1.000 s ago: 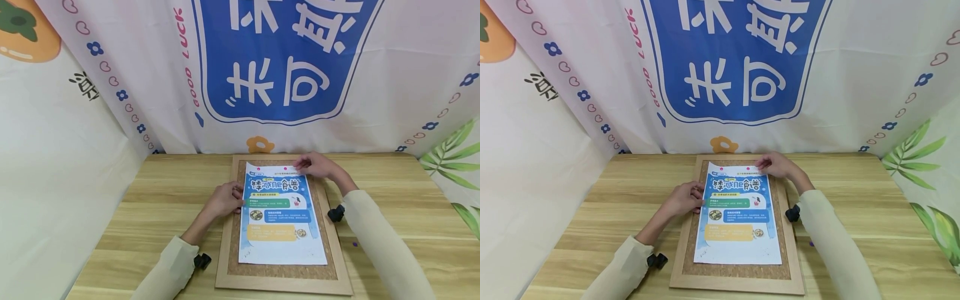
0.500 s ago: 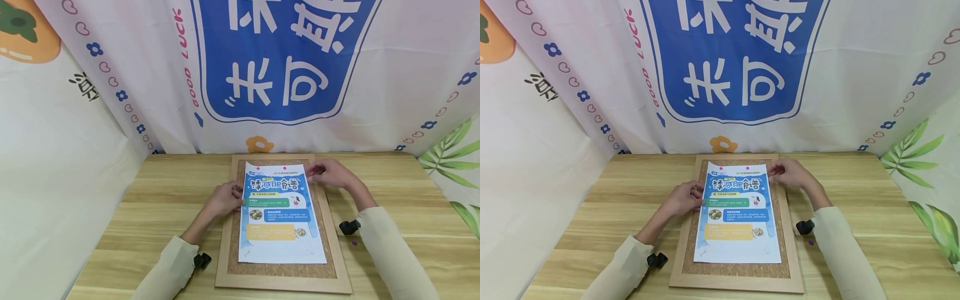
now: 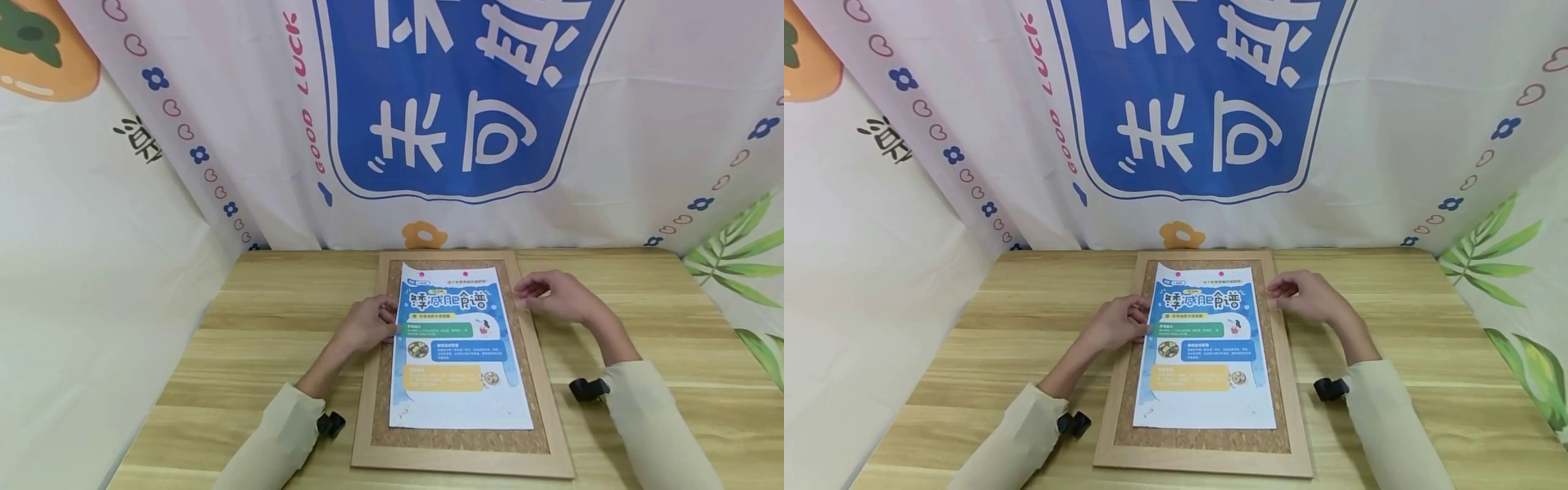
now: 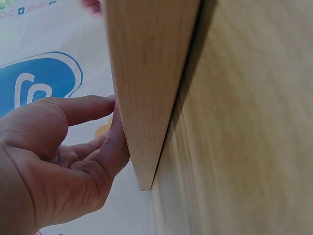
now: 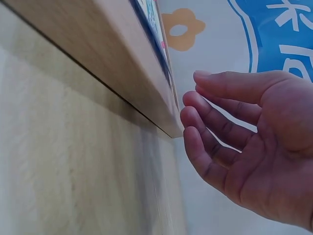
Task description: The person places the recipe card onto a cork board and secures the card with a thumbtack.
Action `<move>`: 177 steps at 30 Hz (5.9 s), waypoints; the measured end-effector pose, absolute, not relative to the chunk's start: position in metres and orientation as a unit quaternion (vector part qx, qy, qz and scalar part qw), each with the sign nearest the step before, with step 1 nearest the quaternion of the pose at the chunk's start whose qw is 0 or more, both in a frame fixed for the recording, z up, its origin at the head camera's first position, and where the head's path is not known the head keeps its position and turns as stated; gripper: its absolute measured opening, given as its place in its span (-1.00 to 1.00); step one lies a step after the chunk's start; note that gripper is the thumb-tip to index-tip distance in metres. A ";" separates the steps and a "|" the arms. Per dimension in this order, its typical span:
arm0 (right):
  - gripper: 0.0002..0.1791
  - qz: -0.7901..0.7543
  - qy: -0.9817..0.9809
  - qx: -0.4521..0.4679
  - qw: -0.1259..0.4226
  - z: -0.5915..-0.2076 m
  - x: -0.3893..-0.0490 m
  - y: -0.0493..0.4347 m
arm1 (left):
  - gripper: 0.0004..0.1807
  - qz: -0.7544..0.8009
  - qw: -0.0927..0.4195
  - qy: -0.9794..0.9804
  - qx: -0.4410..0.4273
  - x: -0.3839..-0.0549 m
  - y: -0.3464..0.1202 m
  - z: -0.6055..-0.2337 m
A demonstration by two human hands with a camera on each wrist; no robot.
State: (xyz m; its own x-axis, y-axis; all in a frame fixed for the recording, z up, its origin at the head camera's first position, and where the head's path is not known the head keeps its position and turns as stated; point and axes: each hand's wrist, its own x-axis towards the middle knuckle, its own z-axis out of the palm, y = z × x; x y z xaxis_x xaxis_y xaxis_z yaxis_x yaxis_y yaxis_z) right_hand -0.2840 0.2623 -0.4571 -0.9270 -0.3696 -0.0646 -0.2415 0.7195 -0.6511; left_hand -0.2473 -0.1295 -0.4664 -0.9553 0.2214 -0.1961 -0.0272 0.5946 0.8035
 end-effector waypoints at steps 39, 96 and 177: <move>-0.73 -0.345 0.916 -0.163 0.122 -0.472 -0.205 0.309 | -0.56 0.440 0.141 0.886 0.050 -0.248 -0.128 -0.466; -0.82 -0.370 0.886 -0.221 0.170 -0.478 -0.163 0.320 | -0.56 0.438 0.142 0.886 0.042 -0.250 -0.130 -0.461; -0.92 -0.390 0.868 -0.260 0.163 -0.444 -0.175 0.214 | -0.58 0.439 0.139 0.886 0.049 -0.247 -0.127 -0.465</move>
State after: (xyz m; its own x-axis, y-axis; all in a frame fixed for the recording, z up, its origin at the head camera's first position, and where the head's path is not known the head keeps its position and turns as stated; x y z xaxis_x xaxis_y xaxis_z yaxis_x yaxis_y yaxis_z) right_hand -0.1753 0.2140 -0.4439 -0.8109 -0.5796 -0.0803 -0.3247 0.5599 -0.7623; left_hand -0.2469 -0.1266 -0.4652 -0.9563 0.2098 -0.2035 -0.0349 0.6093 0.7922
